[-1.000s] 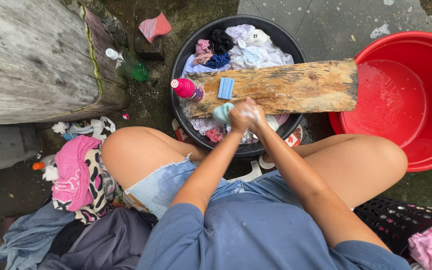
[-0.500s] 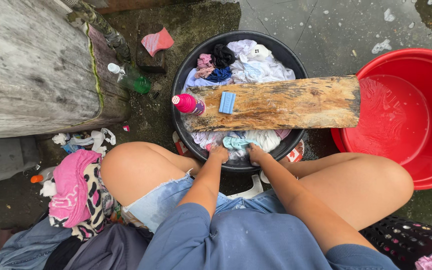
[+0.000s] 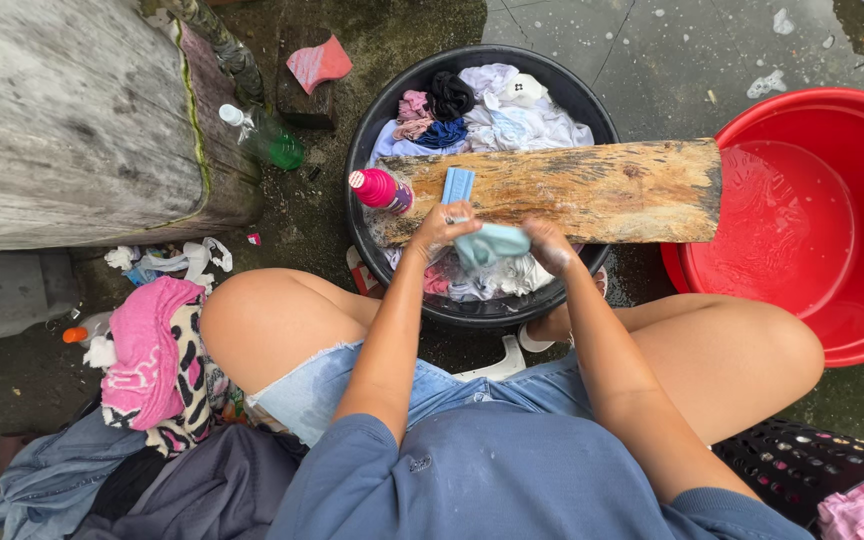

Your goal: The person washes clothes by rubbing them with soap, scrubbing each garment by hand over a wooden board, and lathering them in a washbasin.

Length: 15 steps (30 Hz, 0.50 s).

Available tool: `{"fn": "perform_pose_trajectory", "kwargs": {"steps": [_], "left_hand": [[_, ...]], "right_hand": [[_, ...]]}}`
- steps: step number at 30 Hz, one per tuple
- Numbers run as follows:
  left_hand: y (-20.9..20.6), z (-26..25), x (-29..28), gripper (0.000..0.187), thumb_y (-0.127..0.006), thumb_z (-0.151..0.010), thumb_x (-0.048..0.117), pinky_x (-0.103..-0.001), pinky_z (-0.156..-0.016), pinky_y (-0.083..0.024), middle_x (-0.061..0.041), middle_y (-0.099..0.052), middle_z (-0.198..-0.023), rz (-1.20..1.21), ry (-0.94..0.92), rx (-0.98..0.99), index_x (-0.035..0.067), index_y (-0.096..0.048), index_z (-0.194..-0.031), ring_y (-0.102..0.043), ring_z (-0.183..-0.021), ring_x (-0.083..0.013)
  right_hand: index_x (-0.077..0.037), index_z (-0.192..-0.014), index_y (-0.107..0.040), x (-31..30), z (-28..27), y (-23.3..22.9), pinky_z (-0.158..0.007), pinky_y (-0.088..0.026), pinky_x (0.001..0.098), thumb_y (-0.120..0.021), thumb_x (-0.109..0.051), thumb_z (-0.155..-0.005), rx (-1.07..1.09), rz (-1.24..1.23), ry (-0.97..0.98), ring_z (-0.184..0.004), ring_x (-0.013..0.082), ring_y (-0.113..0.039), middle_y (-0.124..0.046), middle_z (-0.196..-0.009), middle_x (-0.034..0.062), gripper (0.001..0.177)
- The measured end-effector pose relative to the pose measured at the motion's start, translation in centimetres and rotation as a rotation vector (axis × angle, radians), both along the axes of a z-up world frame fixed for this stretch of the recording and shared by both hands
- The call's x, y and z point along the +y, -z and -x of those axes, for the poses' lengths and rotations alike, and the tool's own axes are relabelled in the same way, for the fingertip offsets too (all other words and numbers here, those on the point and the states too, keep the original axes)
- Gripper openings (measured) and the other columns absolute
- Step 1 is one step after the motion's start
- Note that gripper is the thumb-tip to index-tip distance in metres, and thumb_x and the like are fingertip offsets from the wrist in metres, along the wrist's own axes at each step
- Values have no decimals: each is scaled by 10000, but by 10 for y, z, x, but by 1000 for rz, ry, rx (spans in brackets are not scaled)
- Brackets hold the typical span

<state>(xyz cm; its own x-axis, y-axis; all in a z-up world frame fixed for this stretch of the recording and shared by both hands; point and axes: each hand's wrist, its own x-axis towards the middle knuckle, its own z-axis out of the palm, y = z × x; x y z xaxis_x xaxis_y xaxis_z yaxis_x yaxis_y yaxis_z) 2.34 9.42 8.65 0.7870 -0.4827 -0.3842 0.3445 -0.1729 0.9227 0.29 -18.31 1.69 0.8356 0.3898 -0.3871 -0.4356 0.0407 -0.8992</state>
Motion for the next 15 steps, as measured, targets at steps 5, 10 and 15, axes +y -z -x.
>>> {"fn": "perform_pose_trajectory", "kwargs": {"steps": [5,10,15], "left_hand": [[-21,18,-110,105,-764,-877,174,-294,-636,-530,-54,-726,-747,-75,-535,-700,143,-718,-788,-666,-651,-167],[1,-34,-79,247,-697,-981,172,-317,-593,-532,-80,-694,-678,-275,-846,-655,97,-693,-746,-628,-540,-186],[-2,-4,-125,146,-691,-947,152,-371,-673,-561,-131,-719,-746,-40,-803,-875,43,-750,-871,-704,-684,-248]], "right_hand": [[-108,-949,-602,71,-24,12,-637,-517,277,-603,-440,-1087,-3,-208,499,-739,120,-604,-639,-863,3,360],[-84,-1042,-658,96,-19,7,-606,-521,297,-639,-348,-1050,314,-385,540,-721,116,-611,-663,-906,13,265],[-78,-1100,-670,87,-33,6,-730,-588,310,-468,-362,-977,491,-718,779,-854,143,-714,-735,-1016,41,370]]}}
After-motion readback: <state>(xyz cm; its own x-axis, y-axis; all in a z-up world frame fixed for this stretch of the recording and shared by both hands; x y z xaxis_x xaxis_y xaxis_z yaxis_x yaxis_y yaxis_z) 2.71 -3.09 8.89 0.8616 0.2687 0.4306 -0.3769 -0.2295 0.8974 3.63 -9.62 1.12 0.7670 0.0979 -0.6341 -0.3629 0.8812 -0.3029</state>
